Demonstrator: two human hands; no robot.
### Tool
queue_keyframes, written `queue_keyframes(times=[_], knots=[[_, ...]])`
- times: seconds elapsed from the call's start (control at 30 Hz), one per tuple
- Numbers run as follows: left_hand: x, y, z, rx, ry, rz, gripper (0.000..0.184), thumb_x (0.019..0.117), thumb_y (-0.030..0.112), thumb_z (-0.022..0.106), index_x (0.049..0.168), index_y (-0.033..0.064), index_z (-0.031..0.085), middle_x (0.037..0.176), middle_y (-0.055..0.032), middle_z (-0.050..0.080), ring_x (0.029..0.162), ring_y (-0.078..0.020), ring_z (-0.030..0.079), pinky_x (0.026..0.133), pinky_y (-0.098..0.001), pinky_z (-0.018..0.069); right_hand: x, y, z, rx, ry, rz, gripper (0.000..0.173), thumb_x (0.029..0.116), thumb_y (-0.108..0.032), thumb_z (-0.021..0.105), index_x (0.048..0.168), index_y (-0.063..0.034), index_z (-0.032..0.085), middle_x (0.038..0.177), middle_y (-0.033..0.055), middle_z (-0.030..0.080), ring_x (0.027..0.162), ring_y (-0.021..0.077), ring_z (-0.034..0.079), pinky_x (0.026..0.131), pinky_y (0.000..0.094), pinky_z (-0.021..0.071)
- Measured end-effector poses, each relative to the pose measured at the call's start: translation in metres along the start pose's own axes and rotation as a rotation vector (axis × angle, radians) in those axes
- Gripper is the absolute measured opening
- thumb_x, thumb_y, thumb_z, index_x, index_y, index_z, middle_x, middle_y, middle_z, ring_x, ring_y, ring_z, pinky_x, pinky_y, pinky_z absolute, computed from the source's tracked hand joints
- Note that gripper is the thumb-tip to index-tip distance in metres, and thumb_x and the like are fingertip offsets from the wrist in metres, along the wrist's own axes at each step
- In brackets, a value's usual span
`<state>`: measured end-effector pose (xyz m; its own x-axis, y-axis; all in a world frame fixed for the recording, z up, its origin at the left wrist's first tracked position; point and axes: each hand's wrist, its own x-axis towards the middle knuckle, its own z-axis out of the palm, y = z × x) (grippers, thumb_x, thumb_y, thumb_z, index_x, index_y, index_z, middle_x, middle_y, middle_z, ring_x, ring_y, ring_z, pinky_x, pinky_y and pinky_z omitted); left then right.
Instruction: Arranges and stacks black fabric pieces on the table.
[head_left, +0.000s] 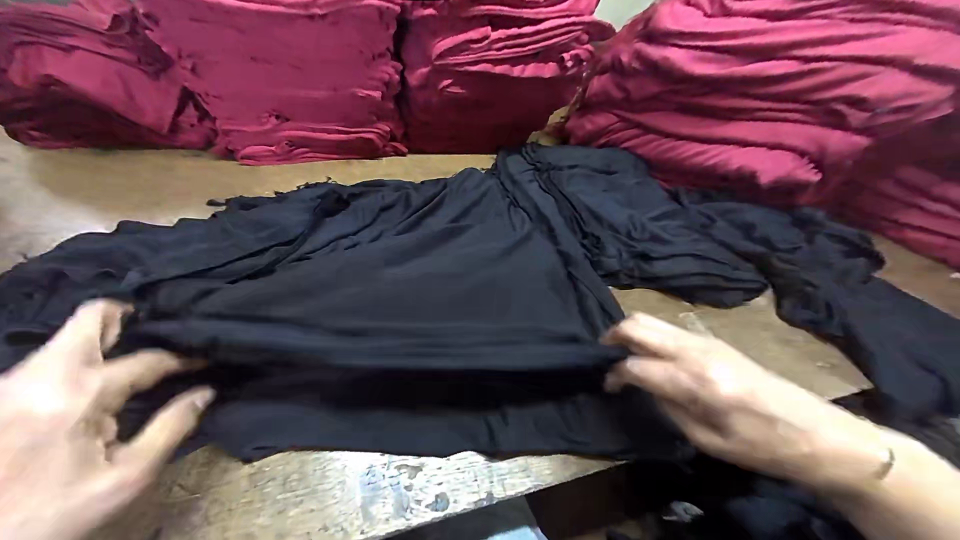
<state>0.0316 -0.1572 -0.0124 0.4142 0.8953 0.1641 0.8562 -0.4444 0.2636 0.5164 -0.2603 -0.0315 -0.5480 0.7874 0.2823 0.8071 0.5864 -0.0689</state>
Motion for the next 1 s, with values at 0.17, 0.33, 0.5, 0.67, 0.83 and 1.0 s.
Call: queue_keyframes(times=[0.17,0.33,0.5,0.67,0.83,1.0], knots=[[-0.043,0.002,0.051,-0.026,0.06,-0.003,0.066,0.0776,0.059,0.078,0.099,-0.003,0.071,0.136,-0.041,0.047,0.087,-0.0432,0.068,0.067,-0.0566,0.0562,-0.043,0.003,0.04,-0.048,0.028,0.008,0.033,0.0937,-0.043,0.06,0.089,-0.0133,0.072,0.117,0.0102,0.068,0.12,0.0287,0.061,0.107,0.0506,0.0466],[-0.035,0.013,0.091,0.154,0.321,0.086,0.086,0.075,0.077,0.062,0.109,-0.0025,0.067,0.143,-0.04,0.042,0.09,-0.0488,0.066,0.061,-0.0562,0.0537,-0.031,0.015,0.031,0.068,0.099,0.109,0.022,0.0927,-0.02,0.056,0.081,-0.0148,0.074,0.107,0.002,0.069,0.105,0.0136,0.065,0.093,0.0334,0.0554],[0.001,0.005,0.092,0.213,0.366,0.176,0.078,0.0716,0.064,0.061,0.103,-0.0075,0.067,0.139,-0.0364,0.048,0.111,-0.055,0.059,0.079,-0.0634,0.0523,0.0,0.034,0.001,0.24,0.078,0.507,0.016,0.0981,-0.01,0.058,0.084,-0.0123,0.065,0.079,-0.0015,0.062,0.071,0.0106,0.06,0.064,0.035,0.0516],[0.029,0.016,0.096,0.218,0.267,0.197,0.067,0.0678,0.046,0.067,0.105,-0.0094,0.063,0.146,-0.0372,0.038,0.104,-0.0486,0.065,0.075,-0.0545,0.0576,0.029,0.058,0.013,-0.017,0.127,0.478,0.015,0.1047,-0.006,0.052,0.097,-0.0004,0.064,0.078,0.0132,0.062,0.073,0.0284,0.065,0.067,0.0526,0.0538],[0.027,0.014,0.093,0.196,0.267,0.301,0.049,0.0679,0.02,0.067,0.107,-0.0086,0.06,0.144,-0.0356,0.04,0.087,-0.0419,0.069,0.06,-0.0476,0.0582,0.025,0.077,0.009,0.394,0.2,0.413,0.021,0.0816,-0.032,0.079,0.076,-0.0189,0.064,0.068,-0.0082,0.06,0.06,0.0014,0.054,0.055,0.0206,0.0441],[0.025,-0.012,0.057,0.136,0.165,0.436,0.028,0.0827,0.029,0.057,0.092,0.0055,0.07,0.13,-0.0223,0.057,0.076,-0.0316,0.068,0.054,-0.0475,0.0555,0.02,0.068,-0.022,0.091,-0.007,0.115,0.026,0.0694,-0.039,0.083,0.083,-0.0208,0.071,0.086,-0.0078,0.062,0.076,0.0046,0.061,0.064,0.0236,0.053]])
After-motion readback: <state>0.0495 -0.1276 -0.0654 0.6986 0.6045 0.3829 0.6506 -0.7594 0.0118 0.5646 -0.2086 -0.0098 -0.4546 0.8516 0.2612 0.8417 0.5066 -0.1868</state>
